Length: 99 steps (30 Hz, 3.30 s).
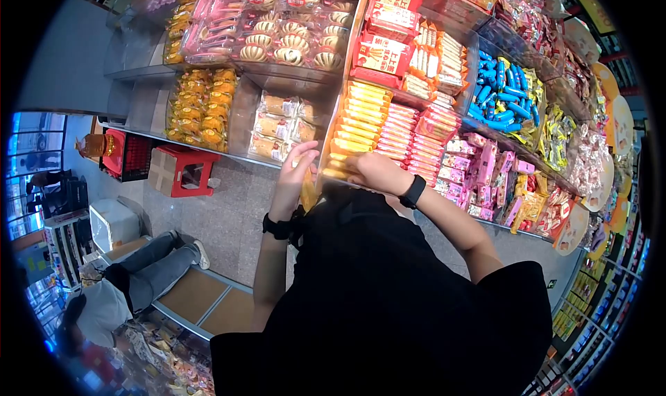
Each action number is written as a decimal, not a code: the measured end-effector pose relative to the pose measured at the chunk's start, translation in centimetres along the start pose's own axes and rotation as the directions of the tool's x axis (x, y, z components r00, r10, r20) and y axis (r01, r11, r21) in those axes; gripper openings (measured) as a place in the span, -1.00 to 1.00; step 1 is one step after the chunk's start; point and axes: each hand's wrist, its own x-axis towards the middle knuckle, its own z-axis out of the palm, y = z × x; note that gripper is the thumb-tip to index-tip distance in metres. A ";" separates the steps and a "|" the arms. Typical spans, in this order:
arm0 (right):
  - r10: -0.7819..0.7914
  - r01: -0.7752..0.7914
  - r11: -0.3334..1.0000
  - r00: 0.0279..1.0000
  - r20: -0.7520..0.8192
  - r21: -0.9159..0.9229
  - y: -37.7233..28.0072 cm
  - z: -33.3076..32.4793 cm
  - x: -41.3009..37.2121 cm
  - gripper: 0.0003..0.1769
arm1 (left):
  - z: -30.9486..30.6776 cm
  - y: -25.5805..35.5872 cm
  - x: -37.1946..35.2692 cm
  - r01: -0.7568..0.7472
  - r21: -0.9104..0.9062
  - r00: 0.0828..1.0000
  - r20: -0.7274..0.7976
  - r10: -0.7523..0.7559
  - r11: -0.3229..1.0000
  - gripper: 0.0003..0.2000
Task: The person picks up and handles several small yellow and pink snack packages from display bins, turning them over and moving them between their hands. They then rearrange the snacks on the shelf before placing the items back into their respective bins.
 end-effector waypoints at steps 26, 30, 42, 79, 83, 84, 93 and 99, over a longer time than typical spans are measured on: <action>-0.062 0.038 0.996 0.949 -0.308 -0.083 1.5 2.7 2.7 -0.78 | 0.3 0.6 1.1 0.015 -0.102 0.995 0.096 -0.006 0.995 -0.71; -0.161 0.136 0.985 0.945 -0.283 -0.106 1.8 4.4 3.1 -0.81 | -0.1 0.5 1.1 0.029 -0.129 0.996 0.086 -0.018 0.991 -0.72; 0.077 -0.181 0.971 0.859 -0.506 -0.159 6.2 -1.1 4.2 -0.57 | 0.5 1.8 1.2 0.107 -0.292 0.972 0.233 -0.038 0.950 -0.70; 0.062 -0.402 0.832 0.754 -0.654 -0.383 9.8 -7.7 -2.6 -0.92 | 6.6 -2.5 5.3 -0.309 0.346 0.911 0.375 0.172 0.886 -0.75; 0.070 -0.441 0.782 0.764 -0.641 -0.441 10.4 -7.2 -2.0 -0.88 | 6.7 -2.9 5.6 -0.289 0.331 0.914 0.375 0.156 0.898 -0.75; 0.071 -0.442 0.783 0.762 -0.643 -0.437 10.7 -6.9 -1.8 -0.88 | 6.8 -2.9 5.6 -0.282 0.337 0.915 0.376 0.146 0.898 -0.76; 0.064 -0.402 0.802 0.794 -0.605 -0.442 11.3 -4.6 -0.5 -0.82 | 7.2 -3.2 5.4 -0.267 0.338 0.915 0.383 0.127 0.903 -0.77; -0.091 -0.256 0.892 0.706 -0.703 -0.373 11.7 -4.4 -1.1 -0.88 | 7.6 -3.0 5.5 -0.216 0.293 0.921 0.379 0.094 0.932 -0.77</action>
